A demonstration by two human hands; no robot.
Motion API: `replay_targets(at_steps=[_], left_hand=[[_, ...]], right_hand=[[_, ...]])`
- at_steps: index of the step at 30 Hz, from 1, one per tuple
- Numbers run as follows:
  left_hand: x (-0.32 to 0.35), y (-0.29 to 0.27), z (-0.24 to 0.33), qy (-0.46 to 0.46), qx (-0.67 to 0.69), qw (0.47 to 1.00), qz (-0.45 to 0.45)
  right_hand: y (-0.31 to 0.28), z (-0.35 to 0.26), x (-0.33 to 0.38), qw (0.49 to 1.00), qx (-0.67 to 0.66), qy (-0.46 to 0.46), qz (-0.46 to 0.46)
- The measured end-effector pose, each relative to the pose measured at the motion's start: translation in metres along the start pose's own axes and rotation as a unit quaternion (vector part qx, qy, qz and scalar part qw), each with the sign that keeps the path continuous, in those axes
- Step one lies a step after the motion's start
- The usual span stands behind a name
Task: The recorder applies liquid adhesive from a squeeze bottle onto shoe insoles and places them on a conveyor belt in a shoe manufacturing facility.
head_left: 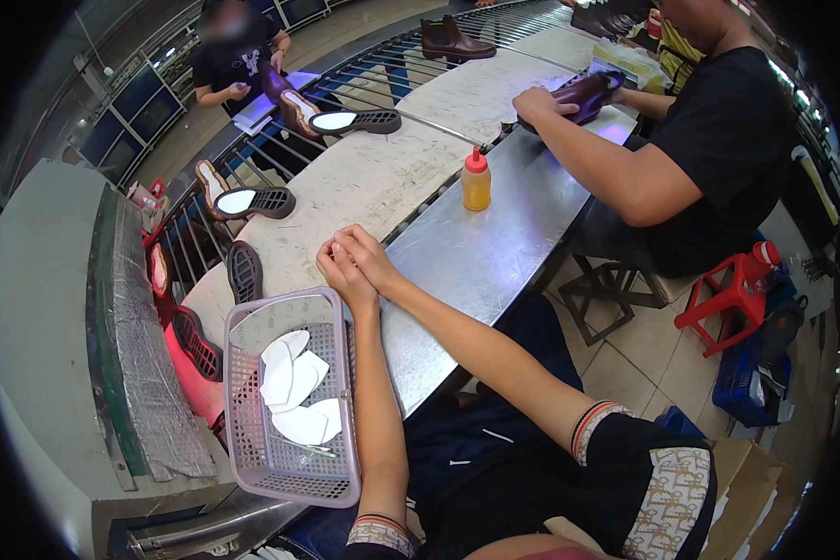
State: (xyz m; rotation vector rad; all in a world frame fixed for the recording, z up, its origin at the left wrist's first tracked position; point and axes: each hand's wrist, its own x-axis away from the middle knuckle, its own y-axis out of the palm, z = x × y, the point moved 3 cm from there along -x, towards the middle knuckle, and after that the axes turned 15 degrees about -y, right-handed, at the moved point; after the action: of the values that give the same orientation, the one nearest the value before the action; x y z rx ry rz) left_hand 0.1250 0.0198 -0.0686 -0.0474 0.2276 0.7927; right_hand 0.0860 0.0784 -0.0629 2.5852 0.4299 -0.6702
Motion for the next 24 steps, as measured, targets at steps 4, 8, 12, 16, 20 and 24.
replay_targets(at_steps=[4,8,12,16,20,24], left_hand=[[0.0,-0.001,-0.001,0.007,-0.015,1.0,-0.002],[-0.001,-0.003,-0.003,0.017,-0.018,1.0,0.011],[-0.004,-0.005,-0.004,0.016,-0.015,1.0,0.005],[-0.003,-0.005,-0.004,0.02,-0.011,1.0,0.005],[-0.004,-0.005,-0.008,0.027,-0.021,0.999,0.019],[-0.009,-0.007,-0.014,0.008,0.009,1.0,0.002]], right_hand=[[0.001,0.002,0.001,1.0,0.002,0.015,0.006],[0.003,0.002,0.001,1.0,-0.013,0.006,0.008],[0.005,0.001,0.001,1.0,0.001,0.0,0.003],[0.005,-0.001,0.002,1.0,0.01,0.014,-0.004],[0.006,-0.002,0.002,1.0,0.013,0.005,-0.016],[0.007,0.0,0.002,1.0,0.01,0.003,-0.015]])
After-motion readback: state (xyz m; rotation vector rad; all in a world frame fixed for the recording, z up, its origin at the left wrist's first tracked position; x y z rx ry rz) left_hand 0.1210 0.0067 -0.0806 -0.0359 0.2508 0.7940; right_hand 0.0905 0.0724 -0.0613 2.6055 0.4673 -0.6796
